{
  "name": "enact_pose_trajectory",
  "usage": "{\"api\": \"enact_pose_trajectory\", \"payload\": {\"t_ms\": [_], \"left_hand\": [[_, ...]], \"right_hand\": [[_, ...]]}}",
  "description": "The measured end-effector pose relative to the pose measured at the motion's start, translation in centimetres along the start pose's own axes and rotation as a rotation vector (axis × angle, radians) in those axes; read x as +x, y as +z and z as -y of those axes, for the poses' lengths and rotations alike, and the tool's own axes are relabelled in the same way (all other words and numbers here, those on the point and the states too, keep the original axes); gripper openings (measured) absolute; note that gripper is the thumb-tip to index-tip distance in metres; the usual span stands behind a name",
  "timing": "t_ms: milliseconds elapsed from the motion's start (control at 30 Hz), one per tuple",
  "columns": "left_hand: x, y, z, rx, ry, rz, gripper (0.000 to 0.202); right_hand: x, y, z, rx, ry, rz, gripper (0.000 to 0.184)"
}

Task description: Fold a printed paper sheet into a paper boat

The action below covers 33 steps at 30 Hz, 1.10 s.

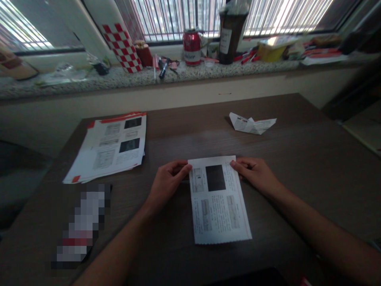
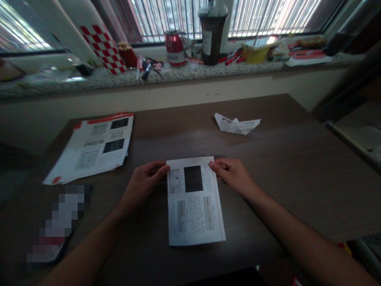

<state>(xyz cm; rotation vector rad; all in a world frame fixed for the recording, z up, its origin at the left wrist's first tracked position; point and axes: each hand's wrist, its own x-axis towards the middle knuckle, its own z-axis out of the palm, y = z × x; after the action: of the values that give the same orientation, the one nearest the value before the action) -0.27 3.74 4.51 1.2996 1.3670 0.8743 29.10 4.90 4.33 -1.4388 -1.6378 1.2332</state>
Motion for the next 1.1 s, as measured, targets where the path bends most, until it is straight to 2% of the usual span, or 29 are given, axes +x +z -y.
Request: {"api": "enact_pose_trajectory", "payload": {"t_ms": [133,333,467,567,633,733,867,1100], "left_hand": [[-0.1,0.1,0.1,0.000,-0.016,0.076,0.026],[0.0,0.0,0.1,0.017,0.028,0.089,0.024],[0.0,0.0,0.0,0.070,0.039,0.111,0.024],[0.0,0.3,-0.1,0.112,0.033,0.161,0.024],[-0.1,0.5,-0.3,0.137,0.042,0.193,0.024],[-0.2,0.8,-0.4,0.163,0.055,0.214,0.026],[-0.3,0.8,-0.6,0.192,0.076,0.224,0.025],[-0.5,0.7,-0.6,0.231,0.074,0.311,0.026]], "right_hand": [[0.0,0.0,-0.2,0.026,0.024,-0.048,0.039],[0.2,-0.3,-0.5,0.043,0.019,-0.010,0.037],[0.8,-0.9,-0.3,0.066,-0.022,-0.057,0.036],[1.2,-0.8,0.6,0.001,-0.072,0.043,0.036],[1.4,-0.3,1.4,-0.058,-0.109,0.187,0.033],[1.7,0.8,2.2,-0.123,-0.161,0.328,0.030],[2.0,1.4,2.2,-0.221,-0.191,0.344,0.030],[1.9,0.6,1.4,-0.030,-0.065,0.321,0.033]]}}
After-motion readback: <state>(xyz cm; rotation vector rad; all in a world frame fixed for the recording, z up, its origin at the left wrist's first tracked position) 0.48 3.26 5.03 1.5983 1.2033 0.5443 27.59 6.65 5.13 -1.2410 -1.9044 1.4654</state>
